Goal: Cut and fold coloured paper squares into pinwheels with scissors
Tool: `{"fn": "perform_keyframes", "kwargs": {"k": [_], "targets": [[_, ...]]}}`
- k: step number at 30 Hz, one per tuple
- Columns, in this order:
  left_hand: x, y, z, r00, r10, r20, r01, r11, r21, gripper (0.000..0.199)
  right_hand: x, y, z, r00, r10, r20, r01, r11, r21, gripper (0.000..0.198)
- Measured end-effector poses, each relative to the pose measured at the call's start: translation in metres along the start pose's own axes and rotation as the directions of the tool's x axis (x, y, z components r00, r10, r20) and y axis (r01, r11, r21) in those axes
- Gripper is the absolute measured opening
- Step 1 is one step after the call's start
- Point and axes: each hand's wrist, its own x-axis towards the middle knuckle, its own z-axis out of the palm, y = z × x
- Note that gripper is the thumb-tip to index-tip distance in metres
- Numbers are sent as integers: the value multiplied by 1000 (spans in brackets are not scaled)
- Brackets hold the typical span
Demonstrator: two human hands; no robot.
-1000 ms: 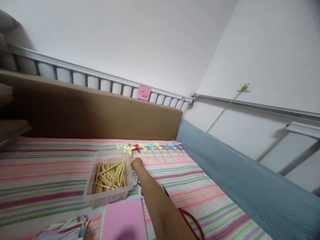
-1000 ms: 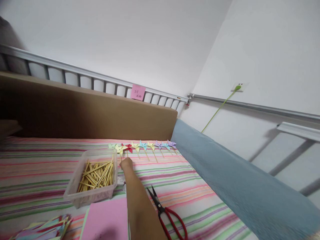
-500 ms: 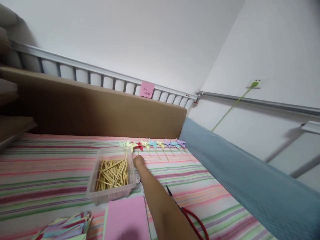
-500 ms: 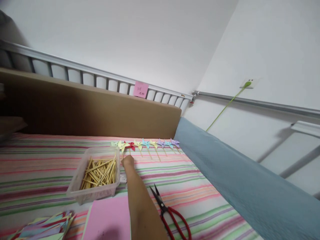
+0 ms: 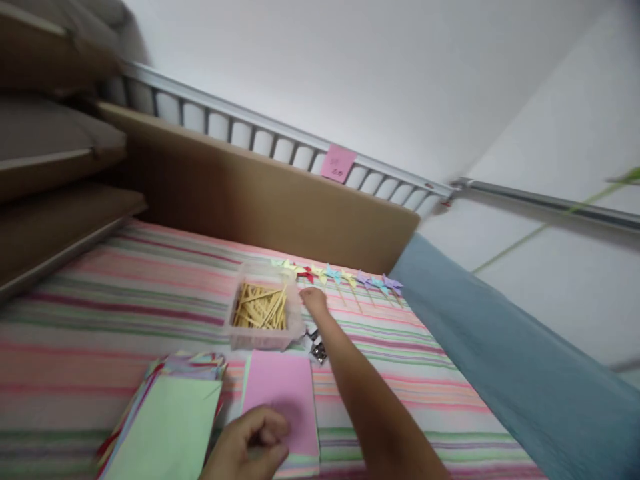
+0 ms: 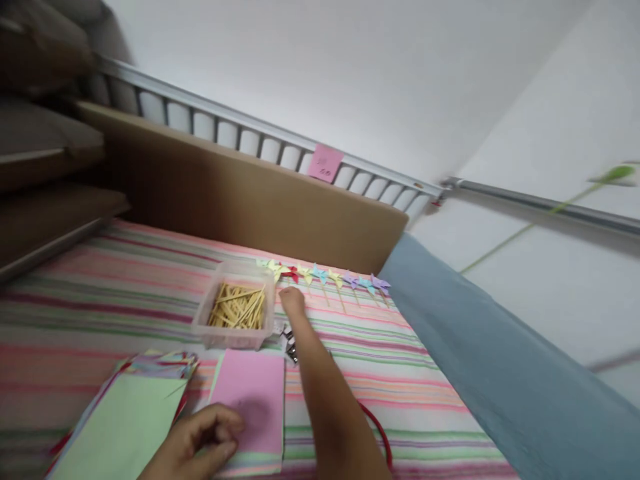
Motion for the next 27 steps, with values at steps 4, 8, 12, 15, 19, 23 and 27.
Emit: {"fn": "perform_keyframes", "kwargs": {"k": [4,8,12,15,19,23,27], "targets": [[-10,10,-1,999,-19,28,20,999,-35,15,-64,17,-24,988,-132,-73,140,984,109,23],[-18,26,-14,998,61,12,-60,996,-65,16,-149,32,-32,974,-186,-128,209,957,202,30],[-16,37,-52,956,222,-190,-231,973,-22,16,-217,23,-11,944,-319,-88,329,883,333,20],[-14,36,-90,914,167,-370,-193,981,-35,18,-250,5,11,917,-398,-15,374,849,373,16],[-18,21,-122,921,93,-379,-114,993,-34,23,-277,-15,34,934,-340,114,245,838,487,14],[-18,2,-130,951,95,-295,-79,995,66,21,-285,-23,46,952,-135,276,-64,791,609,15],[-13,-6,-130,963,110,-246,-67,982,175,17,-283,-30,54,934,-75,348,-167,771,615,14]]}}
